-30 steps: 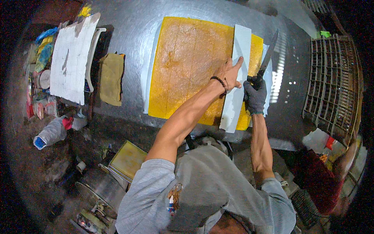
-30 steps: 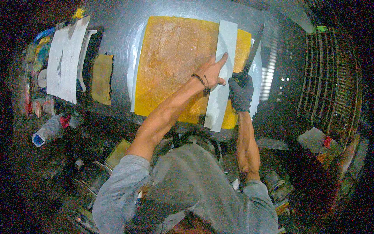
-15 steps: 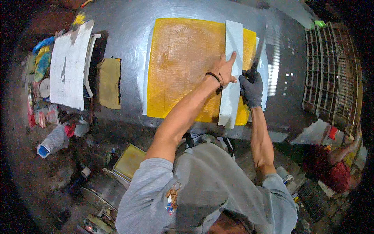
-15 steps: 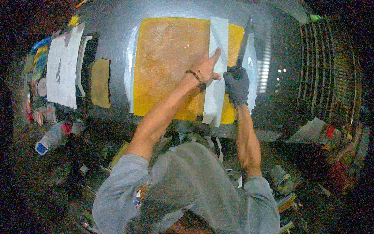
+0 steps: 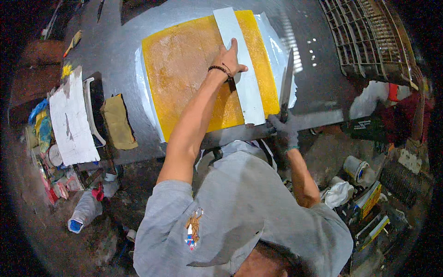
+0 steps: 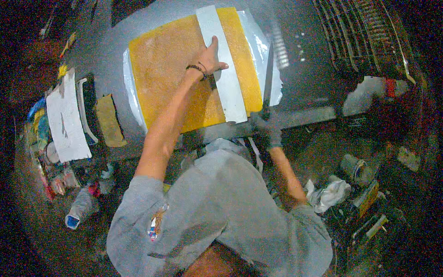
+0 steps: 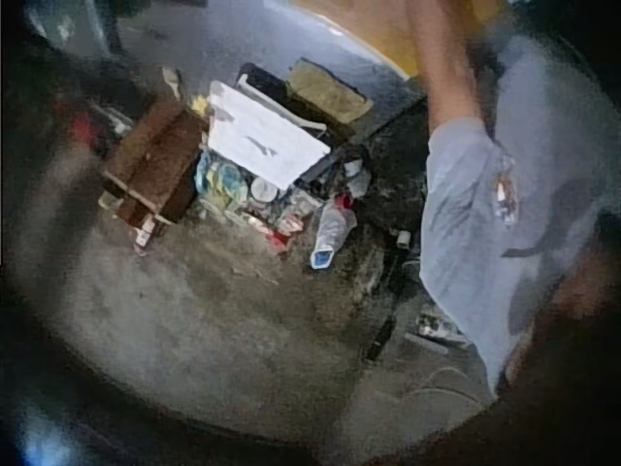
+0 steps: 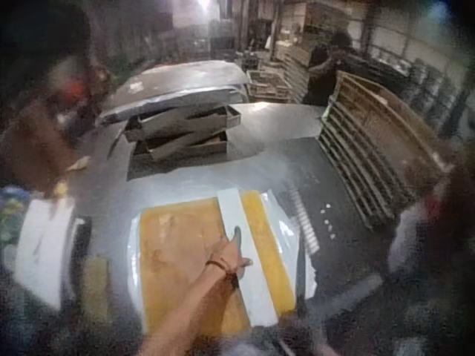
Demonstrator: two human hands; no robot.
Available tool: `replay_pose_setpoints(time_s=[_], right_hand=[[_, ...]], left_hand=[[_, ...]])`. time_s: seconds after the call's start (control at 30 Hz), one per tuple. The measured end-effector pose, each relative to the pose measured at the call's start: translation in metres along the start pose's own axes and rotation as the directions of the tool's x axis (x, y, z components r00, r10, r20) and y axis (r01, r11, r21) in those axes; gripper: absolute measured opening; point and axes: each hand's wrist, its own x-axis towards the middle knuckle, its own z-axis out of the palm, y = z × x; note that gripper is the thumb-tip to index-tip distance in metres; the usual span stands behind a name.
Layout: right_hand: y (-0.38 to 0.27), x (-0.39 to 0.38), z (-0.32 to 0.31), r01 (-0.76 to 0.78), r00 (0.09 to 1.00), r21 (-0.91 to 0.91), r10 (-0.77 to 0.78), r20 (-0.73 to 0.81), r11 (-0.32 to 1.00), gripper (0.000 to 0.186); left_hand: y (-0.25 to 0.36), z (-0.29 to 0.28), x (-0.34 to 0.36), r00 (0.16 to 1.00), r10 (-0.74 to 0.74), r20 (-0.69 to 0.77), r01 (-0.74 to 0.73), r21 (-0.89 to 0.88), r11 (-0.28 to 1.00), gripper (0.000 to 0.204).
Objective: The person uses a knife to cut a yellow sheet placed on a white backing into multiple strips. After cutting, they lift the sheet and place it into a metal tray, then use a blue scraper to smooth the surface inside the tray.
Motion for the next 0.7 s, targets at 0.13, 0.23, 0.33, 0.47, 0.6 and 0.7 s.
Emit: replay_pose_setpoints(time_s=[0.13, 0.23, 0.33, 0.47, 0.6, 0.7], right_hand=[[-0.049, -0.046, 0.024, -0.115, 0.993, 0.009, 0.115, -0.004, 0.993, 0.024], [-0.045, -0.045, 0.029, -0.112, 0.994, 0.073, 0.112, 0.010, 0.991, 0.023], [-0.046, -0.045, 0.036, -0.200, 0.980, 0.302, 0.194, 0.050, 0.932, 0.021], [-0.077, -0.053, 0.037, -0.226, 0.973, 0.262, 0.227, 0.026, 0.938, 0.020], [-0.073, -0.054, 0.039, -0.174, 0.982, 0.277, 0.186, -0.016, 0.945, 0.020], [-0.089, -0.060, 0.041, -0.284, 0.954, 0.325, 0.300, -0.001, 0.902, 0.020]], left_hand=[[-0.005, -0.004, -0.001, 0.998, -0.032, 0.062, 0.033, -0.023, 0.999, 0.120], [0.009, -0.015, -0.009, 0.995, -0.059, 0.078, 0.061, -0.018, 0.998, 0.119], [0.007, -0.011, -0.008, 0.999, -0.042, 0.035, 0.040, 0.056, 0.998, 0.119], [-0.003, -0.003, 0.001, 0.997, -0.037, 0.063, 0.037, 0.001, 0.999, 0.120], [-0.007, 0.004, 0.007, 0.999, -0.004, 0.033, 0.005, -0.025, 1.000, 0.122], [-0.004, 0.003, 0.005, 0.999, -0.031, 0.028, 0.031, 0.002, 1.000, 0.121]])
